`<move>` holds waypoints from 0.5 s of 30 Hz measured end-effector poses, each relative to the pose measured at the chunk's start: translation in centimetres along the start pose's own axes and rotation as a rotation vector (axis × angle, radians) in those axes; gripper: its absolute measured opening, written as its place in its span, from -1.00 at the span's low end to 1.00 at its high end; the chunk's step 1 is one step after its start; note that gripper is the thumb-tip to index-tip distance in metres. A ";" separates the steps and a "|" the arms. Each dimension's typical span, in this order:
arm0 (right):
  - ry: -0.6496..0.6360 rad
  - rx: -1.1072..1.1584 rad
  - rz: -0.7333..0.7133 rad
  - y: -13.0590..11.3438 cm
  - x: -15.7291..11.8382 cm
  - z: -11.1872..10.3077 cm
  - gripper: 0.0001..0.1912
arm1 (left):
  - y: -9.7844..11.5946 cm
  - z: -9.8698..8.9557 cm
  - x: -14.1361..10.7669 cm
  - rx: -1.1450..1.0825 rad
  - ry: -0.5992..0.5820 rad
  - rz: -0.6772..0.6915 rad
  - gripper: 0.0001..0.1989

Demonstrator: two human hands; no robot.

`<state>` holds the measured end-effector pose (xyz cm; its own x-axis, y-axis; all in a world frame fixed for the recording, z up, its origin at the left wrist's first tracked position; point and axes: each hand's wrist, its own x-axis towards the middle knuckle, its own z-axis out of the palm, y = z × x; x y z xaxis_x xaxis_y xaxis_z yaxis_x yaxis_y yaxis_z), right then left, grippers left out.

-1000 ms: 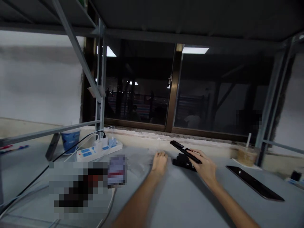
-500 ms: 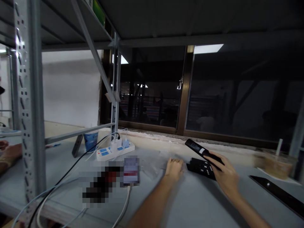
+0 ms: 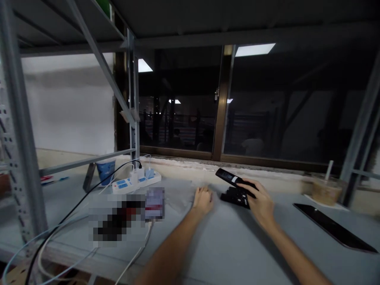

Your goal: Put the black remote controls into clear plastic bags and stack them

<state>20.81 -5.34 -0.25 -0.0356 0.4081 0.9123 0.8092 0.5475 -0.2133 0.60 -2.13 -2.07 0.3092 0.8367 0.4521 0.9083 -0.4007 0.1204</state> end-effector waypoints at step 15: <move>0.114 0.329 0.854 0.1 1.1 -0.7 -0.49 | -0.5 0.2 0.1 -0.020 -0.050 0.015 -0.83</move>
<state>21.25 -5.30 0.95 0.5689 0.7045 0.4244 0.3260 0.2805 -0.9028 0.19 -1.78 -2.27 0.3368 0.8478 0.4097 0.8977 -0.4204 0.1319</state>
